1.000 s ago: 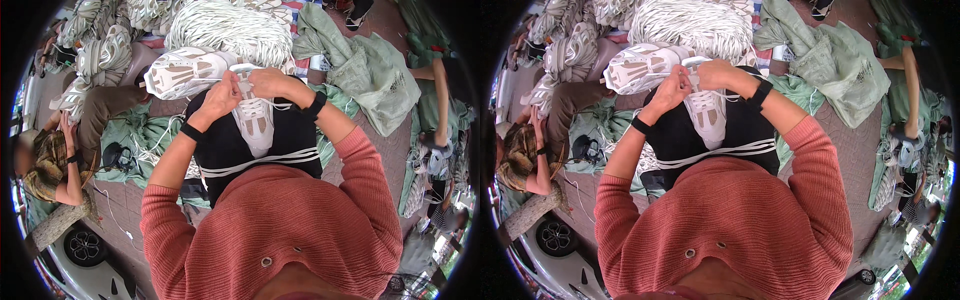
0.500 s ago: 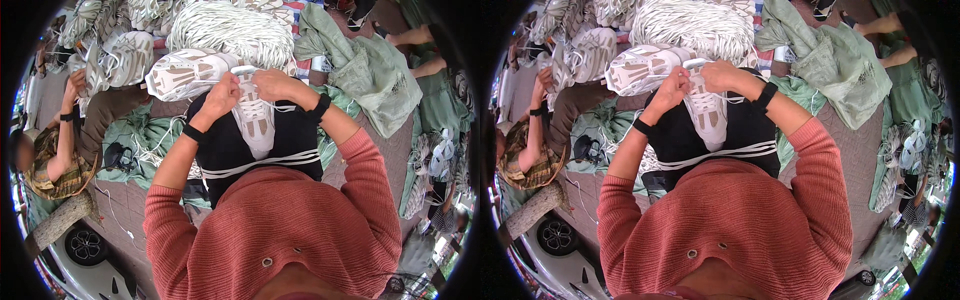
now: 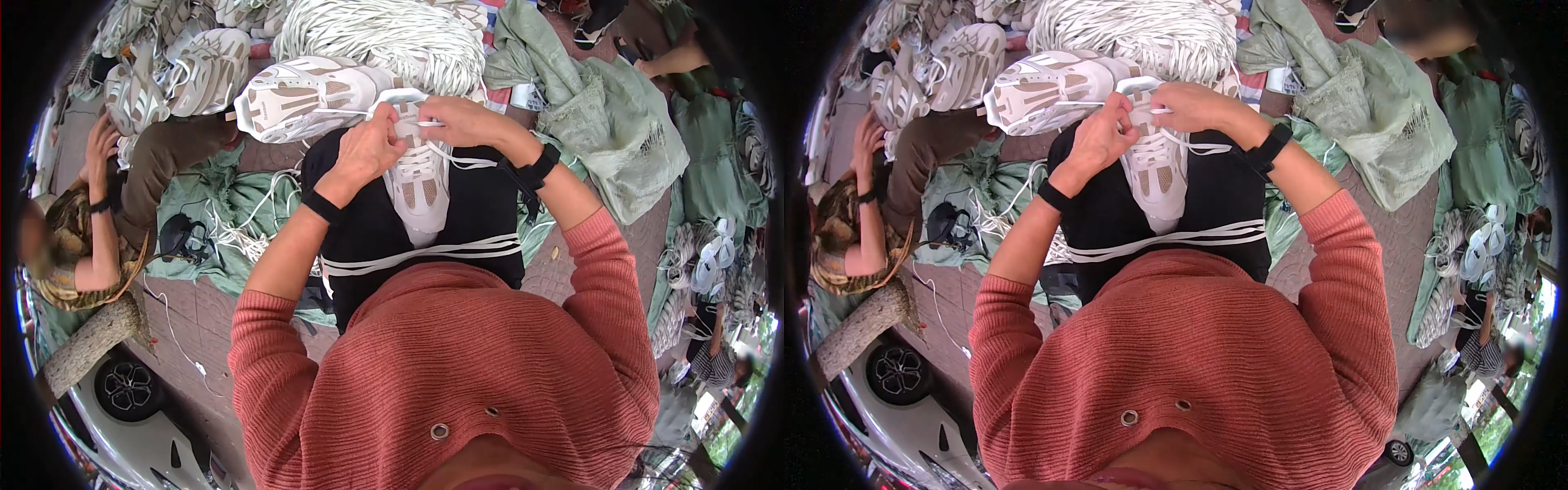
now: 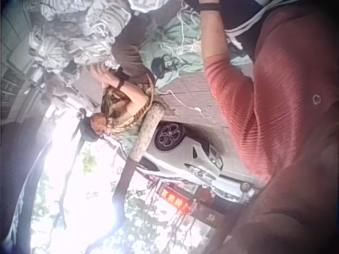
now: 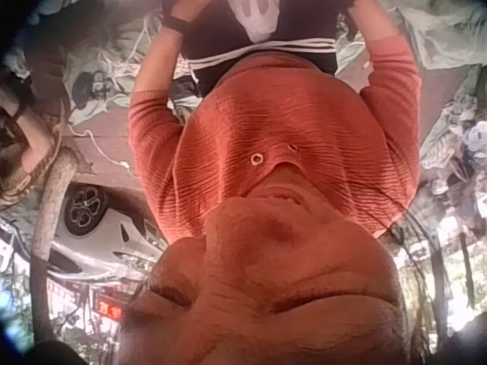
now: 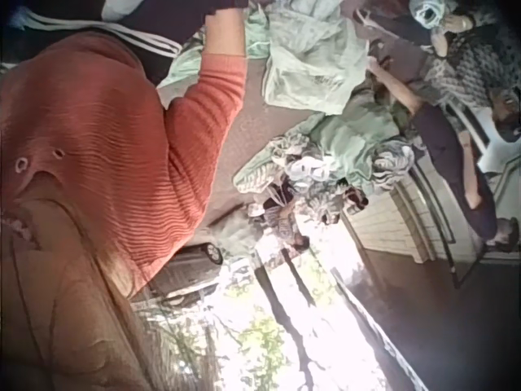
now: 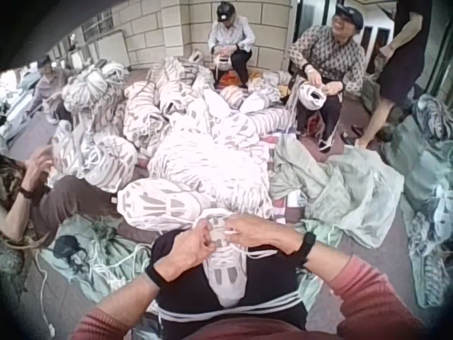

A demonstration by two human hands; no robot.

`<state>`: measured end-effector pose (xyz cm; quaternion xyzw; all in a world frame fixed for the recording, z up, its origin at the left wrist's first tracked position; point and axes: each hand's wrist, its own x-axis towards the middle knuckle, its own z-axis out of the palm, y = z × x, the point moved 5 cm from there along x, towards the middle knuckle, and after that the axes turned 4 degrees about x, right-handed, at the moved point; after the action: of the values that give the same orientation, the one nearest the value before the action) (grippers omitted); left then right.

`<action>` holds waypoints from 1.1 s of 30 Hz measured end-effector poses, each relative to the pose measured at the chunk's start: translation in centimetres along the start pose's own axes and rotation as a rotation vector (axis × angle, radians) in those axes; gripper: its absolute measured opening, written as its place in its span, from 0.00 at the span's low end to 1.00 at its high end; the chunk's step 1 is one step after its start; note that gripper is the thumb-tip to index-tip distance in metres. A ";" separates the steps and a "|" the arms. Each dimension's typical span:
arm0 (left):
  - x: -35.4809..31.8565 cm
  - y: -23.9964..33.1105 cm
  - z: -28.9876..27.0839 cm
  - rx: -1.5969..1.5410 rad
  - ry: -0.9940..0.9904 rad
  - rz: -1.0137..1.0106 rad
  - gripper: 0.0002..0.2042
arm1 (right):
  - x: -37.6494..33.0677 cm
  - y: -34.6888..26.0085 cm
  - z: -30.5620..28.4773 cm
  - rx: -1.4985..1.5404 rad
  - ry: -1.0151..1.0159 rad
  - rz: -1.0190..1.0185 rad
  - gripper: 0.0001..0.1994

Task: The person sits on the ground and laces a white shoe by threading a white cord through the eyelets. They repeatedly pull the cord to tighten it and adjust the laces across the shoe's upper. The person works on one shoe at a time, handling the cord and shoe with both hands.

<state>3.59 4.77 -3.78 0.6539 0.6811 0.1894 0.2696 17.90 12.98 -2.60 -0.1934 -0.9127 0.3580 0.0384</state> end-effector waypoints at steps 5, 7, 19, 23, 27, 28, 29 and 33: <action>0.0 -0.8 0.4 0.019 0.022 0.011 0.17 | -0.5 -0.9 0.9 -0.119 0.089 -0.051 0.10; 0.0 -0.7 0.3 0.033 0.024 0.021 0.17 | -0.4 -0.9 1.0 -0.120 0.085 -0.036 0.10; 1.1 -1.7 -0.3 -0.370 -0.113 -0.016 0.12 | 0.7 2.0 0.8 0.368 0.039 0.127 0.11; 1.2 -1.2 -0.9 -0.369 -0.150 -0.064 0.12 | 0.4 2.8 0.9 0.541 -0.097 0.123 0.10; -0.6 -1.9 -0.4 0.048 0.215 0.287 0.10 | 0.6 1.7 0.6 0.629 -0.101 0.179 0.13; -1.2 -0.9 -0.3 0.166 0.278 0.262 0.10 | 0.4 1.5 0.4 0.609 -0.077 0.151 0.14; -1.8 -0.4 0.2 0.271 0.285 0.310 0.11 | 0.1 2.0 0.3 0.470 -0.114 0.104 0.13; -2.2 2.4 1.0 0.226 0.277 0.438 0.12 | -1.7 1.8 0.5 0.748 0.107 0.283 0.14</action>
<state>6.13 2.68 -2.82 0.7793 0.5706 0.2538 0.0520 19.96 13.24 -4.08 -0.3082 -0.6805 0.6566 0.1039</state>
